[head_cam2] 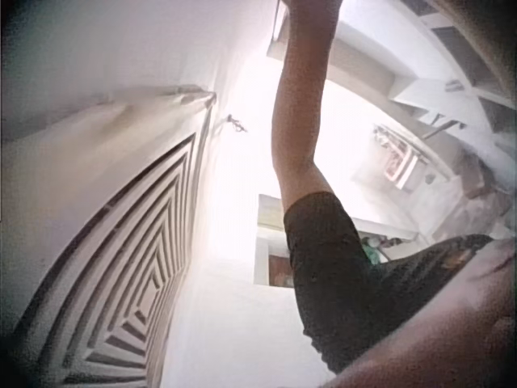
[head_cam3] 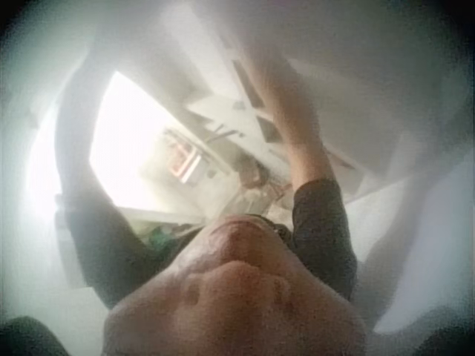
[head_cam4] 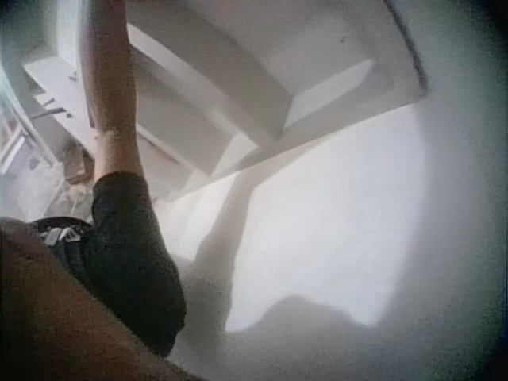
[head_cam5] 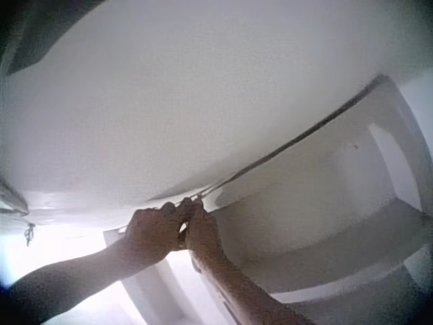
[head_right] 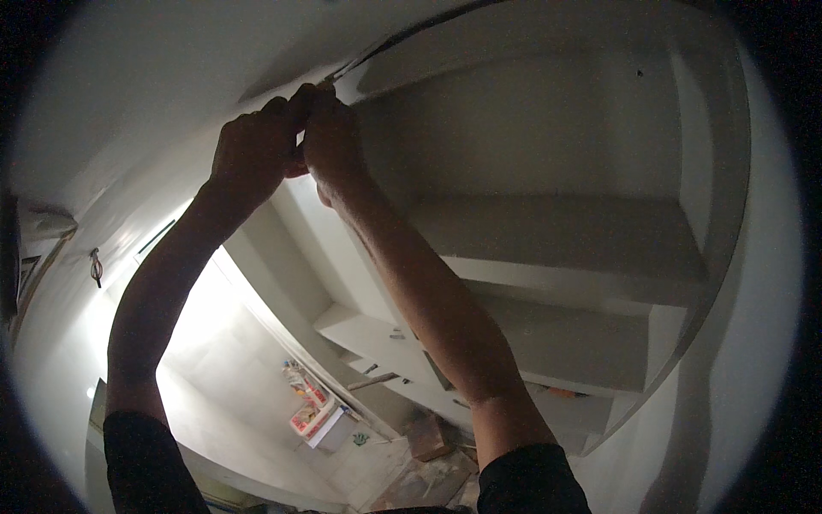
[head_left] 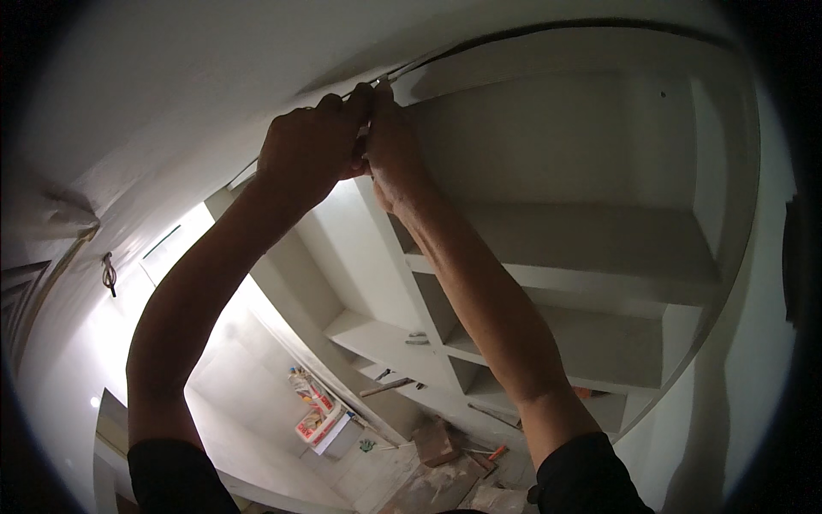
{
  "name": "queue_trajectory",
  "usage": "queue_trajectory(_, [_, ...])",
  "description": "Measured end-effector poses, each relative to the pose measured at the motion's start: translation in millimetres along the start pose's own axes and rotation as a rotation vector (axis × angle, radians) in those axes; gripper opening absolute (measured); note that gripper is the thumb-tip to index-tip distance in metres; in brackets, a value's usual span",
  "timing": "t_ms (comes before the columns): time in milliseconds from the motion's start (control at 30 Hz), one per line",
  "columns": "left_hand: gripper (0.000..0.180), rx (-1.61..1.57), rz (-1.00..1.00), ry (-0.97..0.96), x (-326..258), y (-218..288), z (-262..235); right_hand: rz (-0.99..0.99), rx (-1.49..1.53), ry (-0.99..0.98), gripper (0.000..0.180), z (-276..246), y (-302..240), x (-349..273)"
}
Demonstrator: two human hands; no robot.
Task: The person clears debris from a white wall cabinet, then uses a screwdriver to fasten screws into the top edge of the cabinet. The person handles a cardboard box, a cloth, and a screwdriver during the task.
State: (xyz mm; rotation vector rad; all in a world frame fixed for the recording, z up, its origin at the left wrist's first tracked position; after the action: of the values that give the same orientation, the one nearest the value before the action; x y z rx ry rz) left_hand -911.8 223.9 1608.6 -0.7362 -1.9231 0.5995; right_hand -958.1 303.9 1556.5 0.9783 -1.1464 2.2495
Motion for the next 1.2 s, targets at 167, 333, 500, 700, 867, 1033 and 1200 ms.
queue_trajectory(167, [0.069,-0.034,0.059,0.045,6,-8,4,-0.012,0.004,0.041,0.058,1,1,5])
queue_trajectory(333, [0.072,-0.018,0.064,0.093,-4,-5,4,0.014,-0.043,0.002,0.060,-2,5,4])
queue_trajectory(500, [0.068,-0.030,0.064,0.084,-1,-9,12,-0.028,-0.023,0.030,0.058,0,8,10])
queue_trajectory(700, [0.068,-0.035,0.031,0.091,-8,-14,15,0.067,-0.096,-0.005,0.055,4,11,0])
queue_trajectory(867, [0.065,-0.019,0.107,0.131,-1,-11,11,0.003,-0.043,-0.025,0.057,3,17,13])
queue_trajectory(1033, [0.049,0.059,0.081,0.178,-5,-19,18,0.056,-0.174,-0.049,0.060,-10,16,0])
queue_trajectory(1200, [0.048,0.105,0.088,0.160,-6,-26,29,-1.039,-1.459,0.421,0.021,-39,-86,-57])
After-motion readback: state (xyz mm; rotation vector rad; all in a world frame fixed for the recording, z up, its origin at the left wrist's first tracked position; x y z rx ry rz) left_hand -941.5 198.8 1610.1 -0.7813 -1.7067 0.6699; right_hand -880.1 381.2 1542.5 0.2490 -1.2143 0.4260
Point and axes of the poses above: each hand's wrist, its own x-axis towards the middle knuckle, its own z-axis out of the palm, y = z × x, the point moved 5 cm from there along x, towards the middle knuckle, and after that the axes turned 7 degrees about -y, right-handed, at the moved point
